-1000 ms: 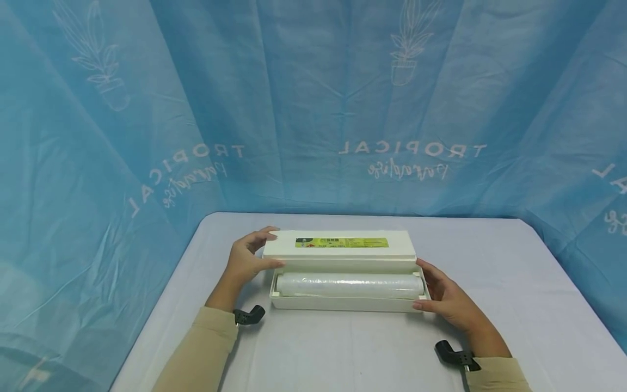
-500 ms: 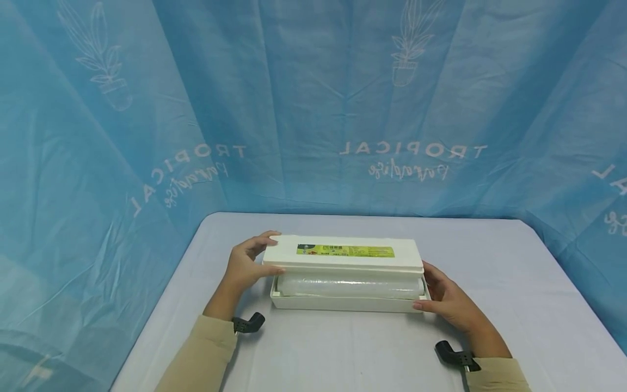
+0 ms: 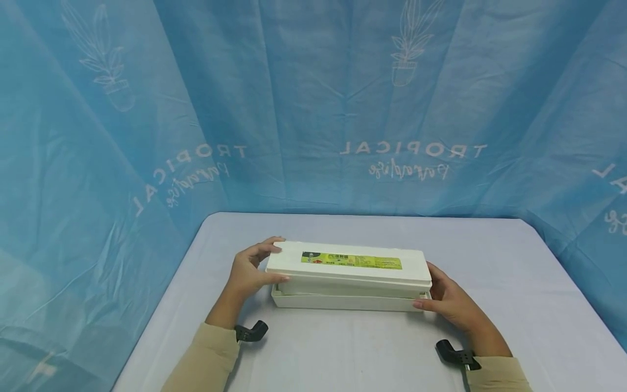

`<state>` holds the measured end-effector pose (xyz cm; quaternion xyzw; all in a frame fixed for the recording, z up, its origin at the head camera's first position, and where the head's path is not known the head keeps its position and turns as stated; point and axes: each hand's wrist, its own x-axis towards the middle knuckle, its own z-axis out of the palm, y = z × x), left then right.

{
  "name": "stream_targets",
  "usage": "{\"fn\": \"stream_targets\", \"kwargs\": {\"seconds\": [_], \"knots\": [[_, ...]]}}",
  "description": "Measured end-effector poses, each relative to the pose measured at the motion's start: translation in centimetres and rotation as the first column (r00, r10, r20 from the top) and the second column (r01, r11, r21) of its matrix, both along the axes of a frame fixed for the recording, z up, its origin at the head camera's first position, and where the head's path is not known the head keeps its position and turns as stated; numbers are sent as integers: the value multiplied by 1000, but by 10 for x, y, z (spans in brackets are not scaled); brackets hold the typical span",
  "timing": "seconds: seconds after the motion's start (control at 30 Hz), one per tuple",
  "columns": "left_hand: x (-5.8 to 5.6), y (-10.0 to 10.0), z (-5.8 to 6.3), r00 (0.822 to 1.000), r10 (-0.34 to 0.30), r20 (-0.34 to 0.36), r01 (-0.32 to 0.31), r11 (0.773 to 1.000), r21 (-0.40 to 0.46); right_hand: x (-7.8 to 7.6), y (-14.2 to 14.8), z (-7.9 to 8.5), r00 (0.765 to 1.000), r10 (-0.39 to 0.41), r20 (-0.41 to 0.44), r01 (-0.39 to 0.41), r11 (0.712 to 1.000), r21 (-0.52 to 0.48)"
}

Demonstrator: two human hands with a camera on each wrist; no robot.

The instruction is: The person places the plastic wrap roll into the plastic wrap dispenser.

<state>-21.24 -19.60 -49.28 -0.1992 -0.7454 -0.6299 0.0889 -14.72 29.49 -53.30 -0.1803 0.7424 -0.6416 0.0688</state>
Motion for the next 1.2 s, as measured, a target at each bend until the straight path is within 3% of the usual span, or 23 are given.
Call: {"fn": "stream_targets", "kwargs": {"seconds": [0.23,0.57,0.87,1.2], "knots": [[6,3,-4,1000,-13,-16,13,1000,24,-2,0,-2,998,2,-64,-4,999,-32],[13,7,-7,1000,12,-15,-11,1000,11,3,-10,13,965,-141,-222,126,989,-80],[15,6,-9,1000,-6,-27,7,1000,8,9,-14,19,950,-166,-265,152,986,-74],[22,7,-16,1000,5,21,-4,999,-36,13,-14,13,945,-195,-264,183,981,-71]]}}
